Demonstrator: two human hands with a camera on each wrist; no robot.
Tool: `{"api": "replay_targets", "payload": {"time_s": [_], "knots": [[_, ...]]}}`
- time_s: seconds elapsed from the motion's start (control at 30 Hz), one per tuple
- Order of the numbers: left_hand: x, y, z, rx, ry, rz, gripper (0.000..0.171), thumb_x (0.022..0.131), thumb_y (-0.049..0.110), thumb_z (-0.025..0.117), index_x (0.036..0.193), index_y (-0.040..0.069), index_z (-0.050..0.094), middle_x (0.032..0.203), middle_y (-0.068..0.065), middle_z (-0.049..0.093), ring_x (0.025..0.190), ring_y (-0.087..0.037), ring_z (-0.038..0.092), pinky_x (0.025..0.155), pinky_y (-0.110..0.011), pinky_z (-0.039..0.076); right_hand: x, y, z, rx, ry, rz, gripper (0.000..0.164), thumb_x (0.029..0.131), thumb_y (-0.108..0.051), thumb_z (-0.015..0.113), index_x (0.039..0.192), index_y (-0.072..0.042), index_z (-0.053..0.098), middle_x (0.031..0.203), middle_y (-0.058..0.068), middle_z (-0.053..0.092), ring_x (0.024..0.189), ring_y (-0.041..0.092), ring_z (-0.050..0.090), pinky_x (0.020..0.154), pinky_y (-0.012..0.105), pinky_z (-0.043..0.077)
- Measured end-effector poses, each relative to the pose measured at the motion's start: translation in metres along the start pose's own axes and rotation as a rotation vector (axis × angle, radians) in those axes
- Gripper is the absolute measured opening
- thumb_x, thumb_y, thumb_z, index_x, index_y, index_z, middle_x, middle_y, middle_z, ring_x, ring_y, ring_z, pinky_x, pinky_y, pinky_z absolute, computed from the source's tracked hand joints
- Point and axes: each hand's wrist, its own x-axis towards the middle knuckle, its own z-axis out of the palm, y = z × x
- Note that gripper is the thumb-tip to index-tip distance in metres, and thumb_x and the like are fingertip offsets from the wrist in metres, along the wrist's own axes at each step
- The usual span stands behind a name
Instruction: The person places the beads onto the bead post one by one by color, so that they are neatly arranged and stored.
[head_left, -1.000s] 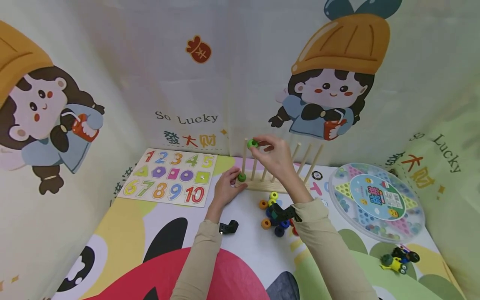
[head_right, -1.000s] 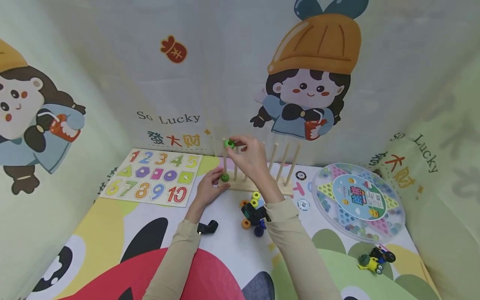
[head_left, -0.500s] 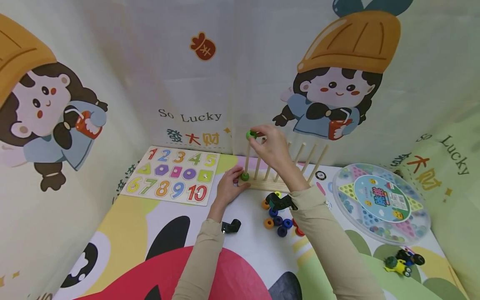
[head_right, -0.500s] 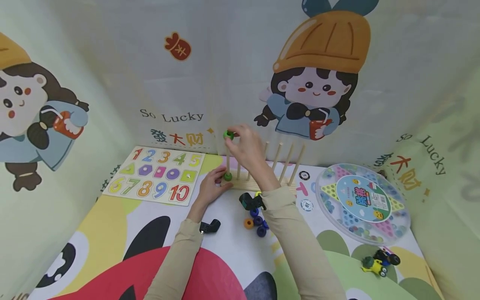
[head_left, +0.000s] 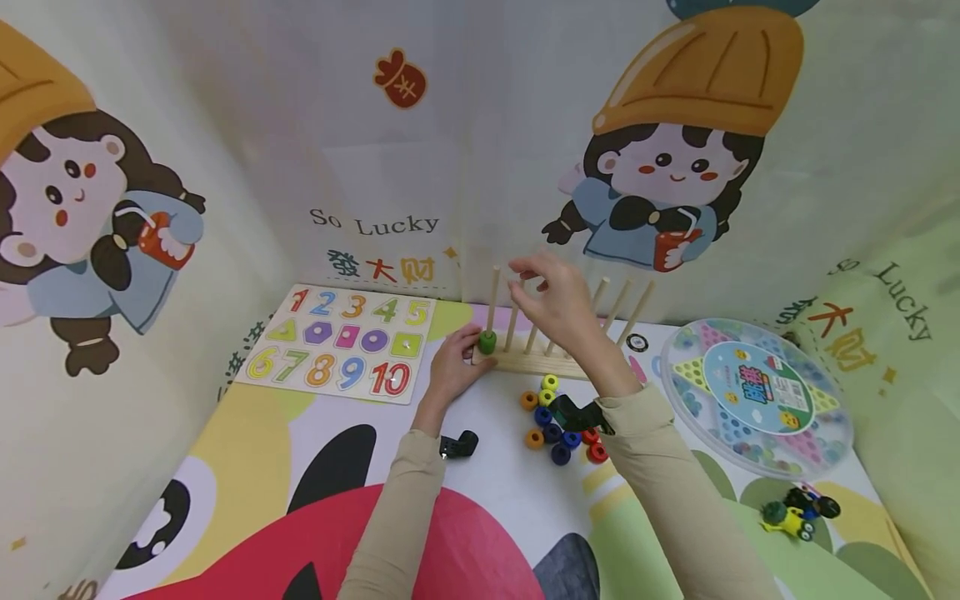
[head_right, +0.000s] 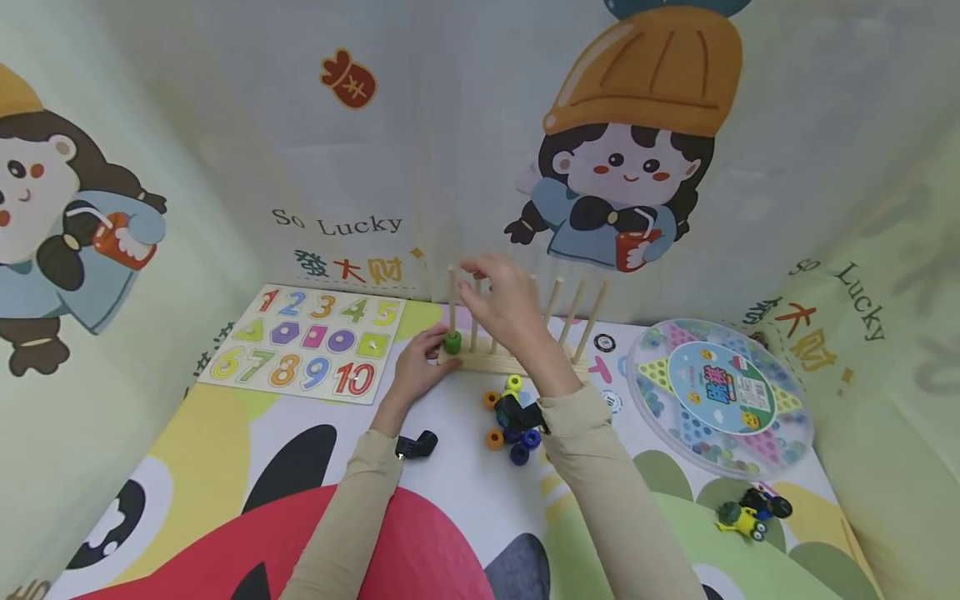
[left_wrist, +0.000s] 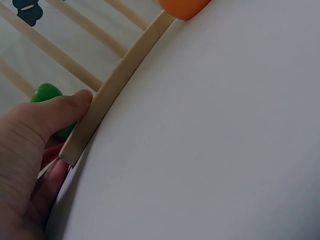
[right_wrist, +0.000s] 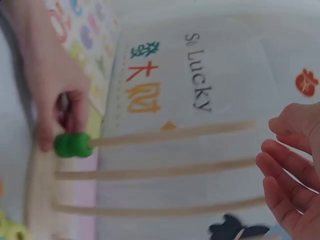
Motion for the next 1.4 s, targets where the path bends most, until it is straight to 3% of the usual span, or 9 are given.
{"api": "replay_targets", "payload": {"time_s": [0.33, 0.53, 0.77, 0.97, 1.4], "knots": [[0.001, 0.000, 0.000, 0.014, -0.010, -0.021, 0.059, 0.083, 0.028, 0.081, 0.130, -0.002, 0.061, 0.144, -0.006, 0.052, 0.133, -0.024, 0.045, 0.105, -0.039, 0.043, -0.059, 0.045, 0.008, 0.083, -0.127, 0.203, 0.019, 0.089, -0.005, 0.070, 0.107, 0.003, 0.072, 0.104, 0.016, 0.071, 0.093, 0.029, 0.067, 0.077, 0.046, 0.057], [0.003, 0.002, -0.002, -0.006, -0.005, -0.018, 0.059, 0.082, 0.027, 0.081, 0.130, -0.002, 0.061, 0.143, -0.006, 0.052, 0.131, -0.025, 0.047, 0.103, -0.039, 0.045, -0.092, 0.076, 0.021, 0.007, -0.208, 0.239, 0.017, 0.089, 0.002, 0.066, 0.105, 0.004, 0.072, 0.103, 0.018, 0.070, 0.093, 0.032, 0.066, 0.076, 0.046, 0.057], [0.001, 0.002, 0.000, -0.043, 0.005, -0.028, 0.060, 0.081, 0.025, 0.082, 0.131, -0.002, 0.061, 0.143, -0.006, 0.052, 0.127, -0.024, 0.050, 0.098, -0.036, 0.049, -0.123, 0.097, 0.037, 0.006, -0.266, 0.303, 0.026, 0.082, 0.009, 0.065, 0.107, 0.003, 0.072, 0.108, 0.017, 0.068, 0.095, 0.033, 0.066, 0.081, 0.046, 0.057], [0.000, 0.000, 0.000, -0.044, 0.003, -0.024, 0.059, 0.082, 0.024, 0.082, 0.130, -0.003, 0.061, 0.143, -0.007, 0.052, 0.128, -0.023, 0.049, 0.097, -0.033, 0.050, -0.135, 0.102, 0.044, -0.039, -0.255, 0.310, 0.031, 0.080, 0.009, 0.066, 0.109, 0.001, 0.071, 0.110, 0.015, 0.068, 0.092, 0.031, 0.066, 0.078, 0.046, 0.057], [-0.001, 0.001, -0.001, -0.009, 0.008, 0.002, 0.059, 0.082, 0.026, 0.082, 0.129, -0.004, 0.061, 0.142, -0.008, 0.053, 0.131, -0.024, 0.047, 0.101, -0.037, 0.047, -0.139, 0.104, 0.041, -0.044, -0.276, 0.382, 0.027, 0.080, -0.003, 0.077, 0.107, 0.001, 0.073, 0.100, 0.012, 0.064, 0.088, 0.026, 0.065, 0.077, 0.041, 0.057]]}}
